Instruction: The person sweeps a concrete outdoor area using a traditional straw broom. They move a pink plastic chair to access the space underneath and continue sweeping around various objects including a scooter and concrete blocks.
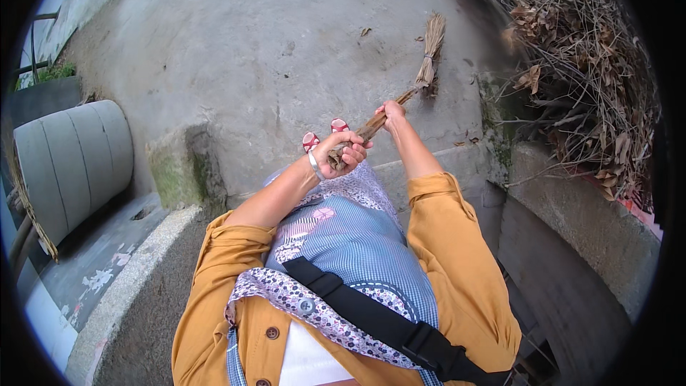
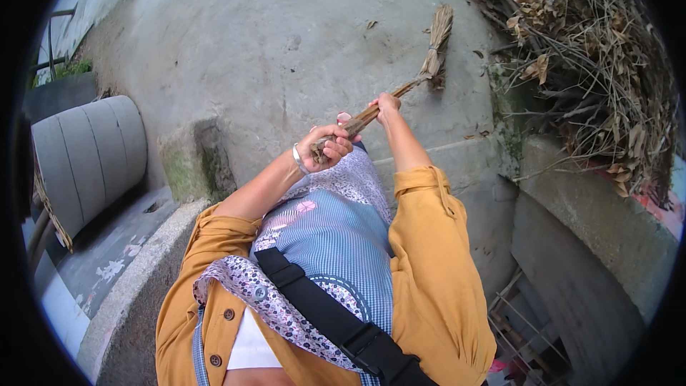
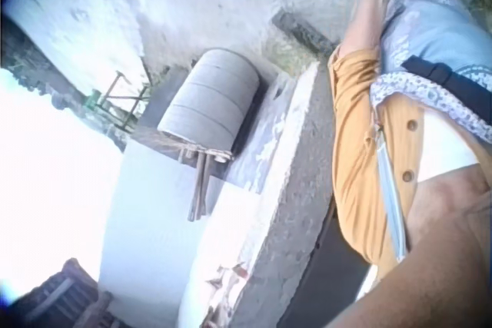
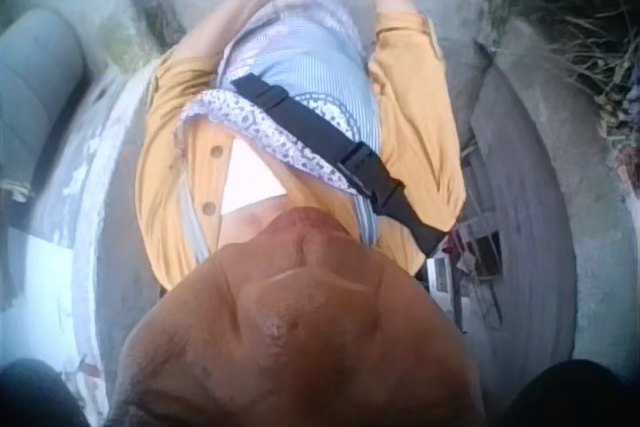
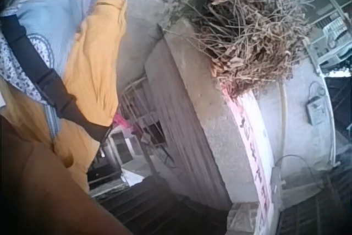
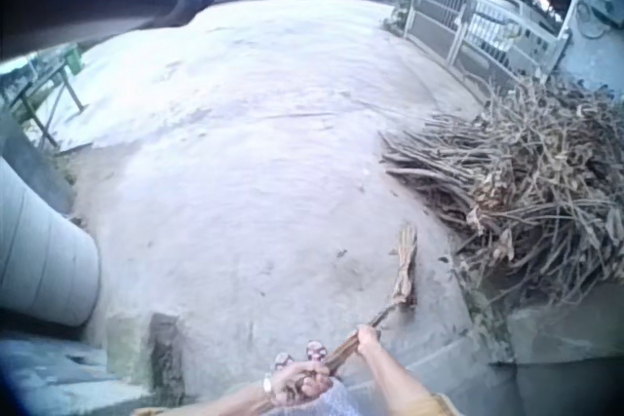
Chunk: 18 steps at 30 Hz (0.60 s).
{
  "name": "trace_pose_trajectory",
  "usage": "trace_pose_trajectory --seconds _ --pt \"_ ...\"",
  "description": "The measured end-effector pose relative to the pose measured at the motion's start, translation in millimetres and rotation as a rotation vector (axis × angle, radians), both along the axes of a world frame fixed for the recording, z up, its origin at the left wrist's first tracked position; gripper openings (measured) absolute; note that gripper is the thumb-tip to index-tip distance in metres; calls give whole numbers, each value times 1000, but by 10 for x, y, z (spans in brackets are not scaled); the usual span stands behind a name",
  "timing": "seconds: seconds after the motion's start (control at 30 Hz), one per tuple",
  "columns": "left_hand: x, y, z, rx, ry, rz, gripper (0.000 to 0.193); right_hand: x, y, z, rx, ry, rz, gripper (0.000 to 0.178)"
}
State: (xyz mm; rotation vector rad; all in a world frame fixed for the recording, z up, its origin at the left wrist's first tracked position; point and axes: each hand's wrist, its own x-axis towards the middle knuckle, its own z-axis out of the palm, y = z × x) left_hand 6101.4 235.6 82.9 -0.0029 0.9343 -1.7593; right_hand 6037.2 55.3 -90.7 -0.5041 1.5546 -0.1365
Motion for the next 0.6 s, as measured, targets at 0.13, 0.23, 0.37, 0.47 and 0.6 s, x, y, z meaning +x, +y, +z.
trace_pose_trajectory --seconds 0.13,0.23,0.37,0.47,0.6 --pt "-47 180 -169 79 134 181 26 141 257 -337 147 139 119 9" --pt "-89 529 62 196 120 206 28 135 816 -384 181 117 400 12" --pt "-171 900 385 288 90 245 28 203 1333 77 162 105 327 9" --pt "-1 950 649 190 -74 74 24 227 1305 398 150 -109 237 10" --pt "113 747 914 90 -258 -271 24 110 1052 792 87 -174 66 16"
